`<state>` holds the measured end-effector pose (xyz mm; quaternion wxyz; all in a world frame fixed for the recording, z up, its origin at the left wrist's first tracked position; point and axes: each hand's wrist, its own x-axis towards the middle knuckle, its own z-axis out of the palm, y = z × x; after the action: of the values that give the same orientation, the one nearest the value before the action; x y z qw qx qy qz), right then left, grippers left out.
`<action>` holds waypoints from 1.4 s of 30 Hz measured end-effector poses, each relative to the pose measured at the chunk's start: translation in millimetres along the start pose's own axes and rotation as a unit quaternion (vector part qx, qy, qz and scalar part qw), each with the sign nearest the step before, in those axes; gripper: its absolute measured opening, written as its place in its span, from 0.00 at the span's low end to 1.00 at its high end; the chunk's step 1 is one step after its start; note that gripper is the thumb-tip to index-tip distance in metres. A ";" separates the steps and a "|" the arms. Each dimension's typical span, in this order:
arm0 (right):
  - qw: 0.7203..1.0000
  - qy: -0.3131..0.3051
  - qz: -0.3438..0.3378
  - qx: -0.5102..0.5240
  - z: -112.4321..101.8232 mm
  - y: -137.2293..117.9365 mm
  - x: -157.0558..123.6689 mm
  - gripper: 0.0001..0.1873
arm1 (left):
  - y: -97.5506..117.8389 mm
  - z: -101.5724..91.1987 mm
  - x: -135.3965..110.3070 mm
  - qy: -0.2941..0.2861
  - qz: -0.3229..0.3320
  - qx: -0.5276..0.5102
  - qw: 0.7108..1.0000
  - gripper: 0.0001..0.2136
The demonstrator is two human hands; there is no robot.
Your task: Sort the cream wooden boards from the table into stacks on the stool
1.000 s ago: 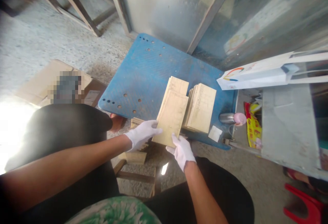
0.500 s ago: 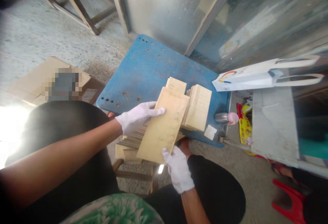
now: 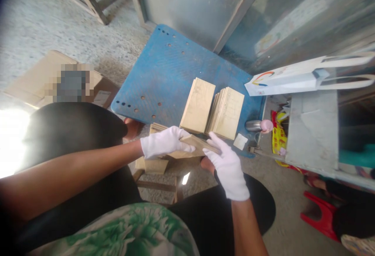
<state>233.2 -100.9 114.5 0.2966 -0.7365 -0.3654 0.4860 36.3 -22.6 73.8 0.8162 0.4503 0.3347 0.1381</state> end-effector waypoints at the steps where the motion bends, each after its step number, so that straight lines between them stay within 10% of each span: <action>1: 1.000 -0.021 0.008 -0.020 -3.0 -4.3 -2.7 0.27 | -3.0 2.6 0.0 -0.005 0.001 0.005 1.000 0.12; 10: 0.984 -0.059 0.008 -0.168 -28.3 23.4 -26.2 0.15 | -0.9 8.9 -1.2 -0.088 -0.002 0.145 0.985 0.14; 16: 0.959 -0.078 0.032 -0.270 -34.5 50.1 -23.4 0.11 | 15.4 -9.4 5.2 0.012 -0.024 0.329 0.944 0.20; 25: 0.912 -0.154 0.029 -0.378 1.6 104.5 36.6 0.07 | 13.5 -12.2 7.1 0.048 -0.033 0.422 0.905 0.20; 42: 0.916 -0.103 0.036 -0.386 36.3 154.0 73.1 0.08 | 21.7 -22.0 9.1 0.096 -0.065 0.400 0.909 0.20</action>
<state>256.9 -123.3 -56.7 -0.0675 -0.7523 -0.5264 0.3903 29.9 8.4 79.8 0.5387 0.7009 0.4671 -0.0184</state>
